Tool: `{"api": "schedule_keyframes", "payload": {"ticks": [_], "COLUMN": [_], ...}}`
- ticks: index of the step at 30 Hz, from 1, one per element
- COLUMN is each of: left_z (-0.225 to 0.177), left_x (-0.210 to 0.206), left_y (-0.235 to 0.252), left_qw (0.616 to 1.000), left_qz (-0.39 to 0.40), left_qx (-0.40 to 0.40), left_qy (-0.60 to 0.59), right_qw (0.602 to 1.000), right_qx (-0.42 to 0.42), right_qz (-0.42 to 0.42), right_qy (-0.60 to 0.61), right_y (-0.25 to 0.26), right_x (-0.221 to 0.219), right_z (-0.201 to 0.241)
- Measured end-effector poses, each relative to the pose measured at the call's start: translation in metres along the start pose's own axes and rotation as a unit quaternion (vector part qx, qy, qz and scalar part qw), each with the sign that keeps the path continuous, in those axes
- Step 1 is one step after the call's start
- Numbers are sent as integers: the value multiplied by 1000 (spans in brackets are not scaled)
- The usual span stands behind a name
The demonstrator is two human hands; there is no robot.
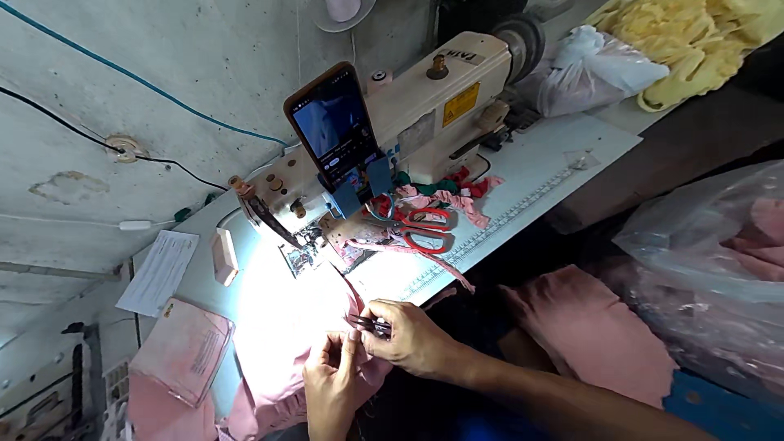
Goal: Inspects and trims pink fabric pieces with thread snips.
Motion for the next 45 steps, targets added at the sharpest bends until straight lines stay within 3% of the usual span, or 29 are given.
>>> {"api": "schedule_keyframes", "payload": {"ticks": [5, 8, 15, 21, 26, 32, 35, 38, 41, 43, 45], "left_z": [-14, -16, 0, 2, -11, -14, -17, -17, -15, -16, -17], "left_x": [1, 3, 0, 4, 4, 4, -1, -5, -3, -1, -1], "left_y": [-4, -3, 0, -1, -2, 4, 5, 5, 7, 7, 6], "left_qw": [988, 980, 999, 999, 999, 999, 999, 999, 999, 999, 999], "left_qz": [-26, -42, 39, 44, 3, 9, 12, 29, 39, 35, 37], "left_qx": [-84, -94, -11, -26, -52, -41, -27, -25, -23, -15, -11], "left_qy": [130, 171, 36, -5, 9, 7, -18, -26, -28, -32, -38], "right_qw": [998, 995, 998, 993, 997, 997, 997, 991, 989, 980, 965], "right_qx": [-1, -14, 28, 44, 8, -16, 37, 10, 24, 25, -6], "right_qz": [-65, -95, -33, 18, -80, -36, -55, -63, -88, -46, 45], "right_qy": [-14, -10, -54, -111, 18, 60, 45, 121, 117, 190, 257], "right_y": [1, -1, 0, 2, 2, 0, 1, 2, -8, -17, -24], "right_x": [3, -1, -2, 1, -3, 6, 13, 12, 20, 20, 12], "right_z": [3, -3, -1, 9, -1, 2, 7, -1, 4, 13, 16]}}
Point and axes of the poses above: each hand's wrist, its own y-axis towards the middle knuckle, its own x-axis out of the back of the hand, z = x × y, the point moved 7 cm from there along y, towards the middle knuckle, and after that the axes turned 8 degrees about y, right-handed, at the moved point
